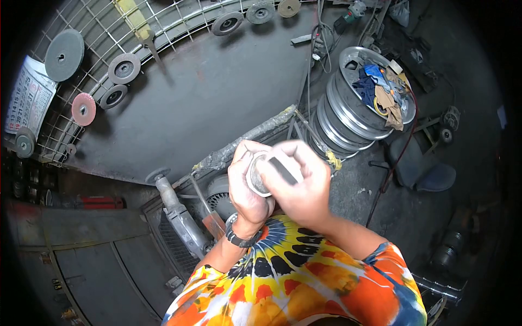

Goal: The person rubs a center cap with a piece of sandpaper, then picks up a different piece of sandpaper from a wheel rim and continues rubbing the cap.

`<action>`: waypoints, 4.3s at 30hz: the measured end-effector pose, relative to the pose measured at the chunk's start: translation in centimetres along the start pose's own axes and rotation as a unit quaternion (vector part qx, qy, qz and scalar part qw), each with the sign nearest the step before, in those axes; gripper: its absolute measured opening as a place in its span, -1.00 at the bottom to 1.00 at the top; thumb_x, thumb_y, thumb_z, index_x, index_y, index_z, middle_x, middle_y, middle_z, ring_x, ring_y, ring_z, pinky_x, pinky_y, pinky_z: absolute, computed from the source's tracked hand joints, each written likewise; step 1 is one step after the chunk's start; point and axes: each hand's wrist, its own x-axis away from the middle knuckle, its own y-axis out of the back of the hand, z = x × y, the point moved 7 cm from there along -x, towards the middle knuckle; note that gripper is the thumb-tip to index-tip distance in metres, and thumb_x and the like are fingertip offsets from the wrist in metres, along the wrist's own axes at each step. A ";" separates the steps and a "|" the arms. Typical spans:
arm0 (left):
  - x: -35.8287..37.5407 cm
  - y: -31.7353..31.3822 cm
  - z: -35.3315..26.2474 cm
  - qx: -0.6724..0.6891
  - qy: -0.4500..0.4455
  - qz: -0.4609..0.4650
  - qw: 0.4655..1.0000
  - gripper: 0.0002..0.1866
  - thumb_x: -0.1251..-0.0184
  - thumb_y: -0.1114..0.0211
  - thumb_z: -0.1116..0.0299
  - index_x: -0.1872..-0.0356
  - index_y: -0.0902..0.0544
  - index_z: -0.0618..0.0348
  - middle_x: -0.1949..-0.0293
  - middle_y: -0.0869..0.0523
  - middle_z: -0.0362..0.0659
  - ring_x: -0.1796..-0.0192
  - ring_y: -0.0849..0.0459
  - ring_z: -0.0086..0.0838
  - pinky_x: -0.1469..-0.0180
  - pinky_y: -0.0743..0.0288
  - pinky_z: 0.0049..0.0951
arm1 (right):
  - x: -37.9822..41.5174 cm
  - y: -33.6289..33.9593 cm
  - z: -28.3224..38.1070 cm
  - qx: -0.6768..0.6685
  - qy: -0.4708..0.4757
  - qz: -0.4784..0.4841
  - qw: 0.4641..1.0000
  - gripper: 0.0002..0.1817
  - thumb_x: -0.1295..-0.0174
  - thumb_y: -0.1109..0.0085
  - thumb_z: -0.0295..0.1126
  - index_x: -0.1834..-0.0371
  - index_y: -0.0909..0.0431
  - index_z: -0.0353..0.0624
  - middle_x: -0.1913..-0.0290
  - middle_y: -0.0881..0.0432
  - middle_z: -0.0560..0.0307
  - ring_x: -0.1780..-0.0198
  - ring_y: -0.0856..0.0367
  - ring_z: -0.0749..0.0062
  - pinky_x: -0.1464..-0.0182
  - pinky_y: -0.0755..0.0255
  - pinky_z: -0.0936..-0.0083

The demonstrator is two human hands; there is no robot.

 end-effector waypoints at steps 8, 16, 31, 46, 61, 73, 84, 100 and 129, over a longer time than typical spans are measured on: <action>0.0 -0.1 0.1 -0.022 -0.012 0.006 1.000 -0.60 -0.53 0.10 0.16 0.22 -0.59 0.30 0.24 -0.68 -0.10 0.17 -0.63 -0.47 -0.01 -0.49 -0.47 | -0.3 0.1 -0.4 -0.045 -0.063 -0.010 0.997 -0.85 -0.32 -0.41 -0.57 0.14 -0.61 -0.26 0.19 -0.73 0.21 0.12 -0.63 0.70 0.06 -0.59 0.57; 0.1 -0.1 0.1 -0.036 -0.006 -0.008 0.999 -0.59 -0.53 0.10 0.15 0.22 -0.59 0.30 0.26 -0.67 -0.10 0.17 -0.63 -0.46 0.00 -0.51 -0.45 | -0.3 0.2 0.2 -0.040 -0.032 -0.016 0.999 -0.83 -0.30 -0.43 -0.58 0.14 -0.62 -0.26 0.20 -0.74 0.23 0.15 -0.64 0.70 0.08 -0.60 0.59; 0.1 0.1 0.5 0.036 -0.007 -0.010 0.999 -0.59 -0.51 0.08 0.15 0.22 -0.60 0.30 0.22 -0.67 -0.09 0.13 -0.63 -0.44 -0.04 -0.49 -0.44 | 0.2 0.7 0.0 -0.012 0.006 -0.057 0.998 -0.79 -0.23 -0.48 -0.45 0.19 -0.61 -0.24 0.32 -0.75 0.08 0.27 -0.74 0.47 0.16 -0.63 0.40; 0.0 -0.1 -0.6 -0.072 -0.036 0.005 0.997 -0.59 -0.52 0.11 0.19 0.22 -0.60 0.34 0.20 -0.63 -0.09 0.10 -0.59 -0.44 -0.05 -0.44 -0.48 | 1.3 0.3 0.0 0.023 0.039 -0.030 0.999 -0.84 -0.30 -0.42 -0.52 0.15 -0.61 -0.25 0.28 -0.73 0.18 0.24 -0.67 0.66 0.18 -0.59 0.56; 0.4 0.0 -0.7 -0.131 -0.042 0.017 0.990 -0.59 -0.54 0.11 0.20 0.18 -0.59 0.36 0.16 -0.62 -0.08 0.08 -0.61 -0.44 -0.06 -0.45 -0.47 | 1.5 0.1 0.2 0.056 0.060 -0.023 0.996 -0.80 -0.22 -0.47 -0.48 0.16 -0.64 -0.21 0.31 -0.77 0.02 0.29 -0.78 0.31 0.18 -0.63 0.38; 0.3 0.6 -0.5 -0.050 -0.061 0.005 0.997 -0.57 -0.52 0.10 0.21 0.24 -0.63 0.39 0.15 -0.63 -0.02 0.05 -0.60 -0.39 -0.10 -0.43 -0.46 | 2.4 0.1 -0.3 0.041 0.017 -0.034 0.998 -0.76 -0.20 -0.52 -0.46 0.17 -0.63 -0.21 0.27 -0.75 0.04 0.22 -0.74 0.44 0.14 -0.62 0.43; 0.3 -0.3 -0.6 -0.016 -0.064 0.009 0.998 -0.58 -0.54 0.12 0.20 0.22 -0.60 0.35 0.19 -0.63 -0.05 0.09 -0.59 -0.42 -0.08 -0.44 -0.47 | 1.8 0.3 -0.1 0.036 0.042 -0.052 0.997 -0.82 -0.28 -0.44 -0.51 0.15 -0.60 -0.25 0.29 -0.73 0.14 0.25 -0.70 0.57 0.17 -0.60 0.51; 0.4 0.0 -1.6 -0.107 -0.044 0.012 0.993 -0.59 -0.53 0.09 0.18 0.23 -0.59 0.34 0.19 -0.61 -0.09 0.11 -0.58 -0.47 -0.05 -0.42 -0.48 | 1.9 -0.1 -0.1 0.067 0.033 -0.021 0.997 -0.76 -0.19 -0.51 -0.44 0.16 -0.63 -0.20 0.26 -0.76 0.01 0.18 -0.77 0.33 0.09 -0.63 0.35; 0.3 -0.5 -0.6 -0.082 -0.026 0.015 0.996 -0.63 -0.54 0.09 0.19 0.20 -0.57 0.30 0.24 -0.63 -0.13 0.17 -0.61 -0.50 0.00 -0.49 -0.47 | 1.1 0.0 0.6 0.045 0.053 -0.018 0.997 -0.80 -0.23 -0.50 -0.44 0.18 -0.64 -0.21 0.30 -0.76 0.04 0.25 -0.75 0.40 0.12 -0.62 0.41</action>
